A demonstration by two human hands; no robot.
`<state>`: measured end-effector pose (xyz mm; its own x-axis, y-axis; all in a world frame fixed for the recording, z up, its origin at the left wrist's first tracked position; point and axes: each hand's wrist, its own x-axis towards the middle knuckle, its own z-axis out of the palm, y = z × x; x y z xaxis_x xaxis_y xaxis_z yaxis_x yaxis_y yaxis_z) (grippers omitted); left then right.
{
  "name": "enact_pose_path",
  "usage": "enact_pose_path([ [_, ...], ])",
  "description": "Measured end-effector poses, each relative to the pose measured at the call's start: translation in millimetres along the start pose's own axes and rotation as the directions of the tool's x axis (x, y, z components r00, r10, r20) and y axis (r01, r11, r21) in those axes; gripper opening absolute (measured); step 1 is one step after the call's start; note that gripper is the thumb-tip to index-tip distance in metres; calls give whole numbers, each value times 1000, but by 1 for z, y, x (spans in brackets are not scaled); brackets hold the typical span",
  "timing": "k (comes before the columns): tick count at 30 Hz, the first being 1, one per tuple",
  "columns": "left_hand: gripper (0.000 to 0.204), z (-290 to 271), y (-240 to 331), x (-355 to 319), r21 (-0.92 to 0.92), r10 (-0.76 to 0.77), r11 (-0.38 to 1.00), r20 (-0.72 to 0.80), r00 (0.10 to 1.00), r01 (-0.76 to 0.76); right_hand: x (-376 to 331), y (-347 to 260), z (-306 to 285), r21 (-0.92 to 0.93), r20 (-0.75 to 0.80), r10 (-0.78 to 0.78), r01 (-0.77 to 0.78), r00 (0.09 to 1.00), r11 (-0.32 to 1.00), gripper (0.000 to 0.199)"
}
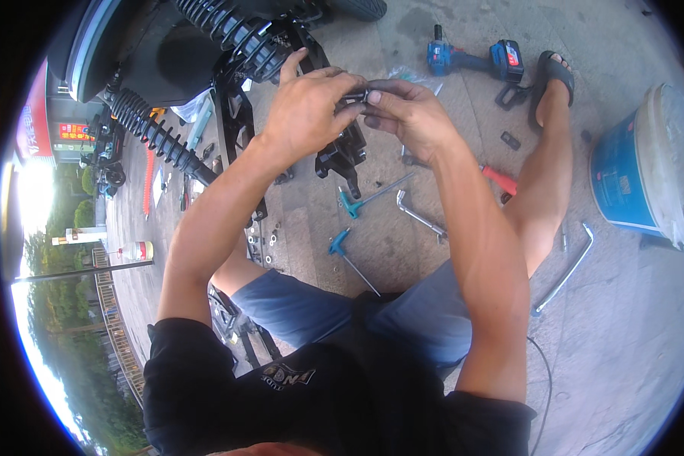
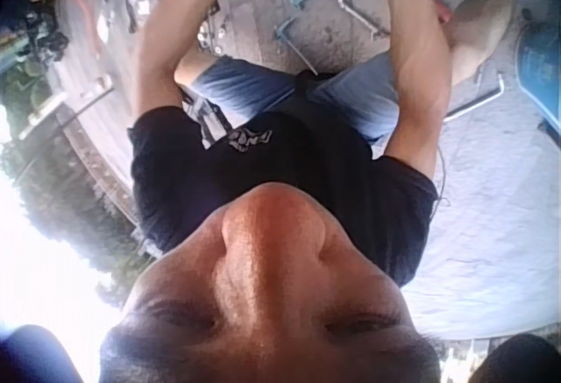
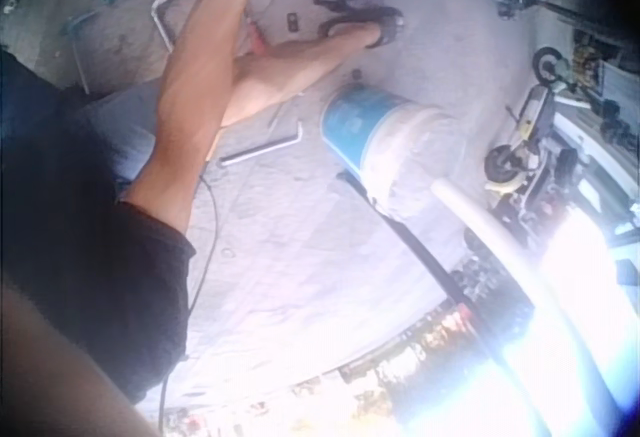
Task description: The person assembles the rear suspension of a scooter by attaching a black metal bracket to the shock absorber assembly. They use a T-handle Allen key to tighten bolts and a wrench to secure nuts, working on both sides of the assembly.
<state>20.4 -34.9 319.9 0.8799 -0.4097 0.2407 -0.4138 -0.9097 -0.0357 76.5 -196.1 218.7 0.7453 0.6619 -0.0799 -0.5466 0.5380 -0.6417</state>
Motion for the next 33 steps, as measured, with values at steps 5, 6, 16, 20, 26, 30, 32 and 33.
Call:
enact_pose_path([
  [5, 28, 2, 8, 4, -157, -39, 987, -81, 996, 25, -4, -6, -6, 45, 23, -13, 12, 1000, 999, 27],
  [6, 28, 3, 10, 5, -194, -41, 981, -104, 994, 20, -5, -7, -7, 71, 63, -29, 25, 998, 997, 26],
  [16, 27, -5, 20, -1, -398, -64, 914, -325, 944, -76, -21, -21, 4, 80, 151, -101, 89, 983, 993, 23],
  [20, 29, -9, 21, -7, -524, -166, 850, -355, 920, -49, -31, -32, 18, -105, 130, -177, 191, 976, 976, 22],
  [26, 33, 0, 18, -18, -776, -264, 624, -322, 909, -93, -45, -38, 42, -376, 117, -302, 324, 946, 868, 19],
  [30, 36, 2, 13, -29, -830, -253, 542, -311, 916, -132, -52, -42, 51, -442, 175, -293, 341, 940, 830, 22],
  [32, 35, -1, 13, -34, -861, -240, 495, -263, 934, -115, -54, -43, 54, -460, 170, -280, 327, 945, 825, 23],
  [33, 35, -3, 12, -34, -828, -224, 550, -274, 935, -110, -54, -43, 55, -456, 159, -274, 317, 948, 831, 22],
])
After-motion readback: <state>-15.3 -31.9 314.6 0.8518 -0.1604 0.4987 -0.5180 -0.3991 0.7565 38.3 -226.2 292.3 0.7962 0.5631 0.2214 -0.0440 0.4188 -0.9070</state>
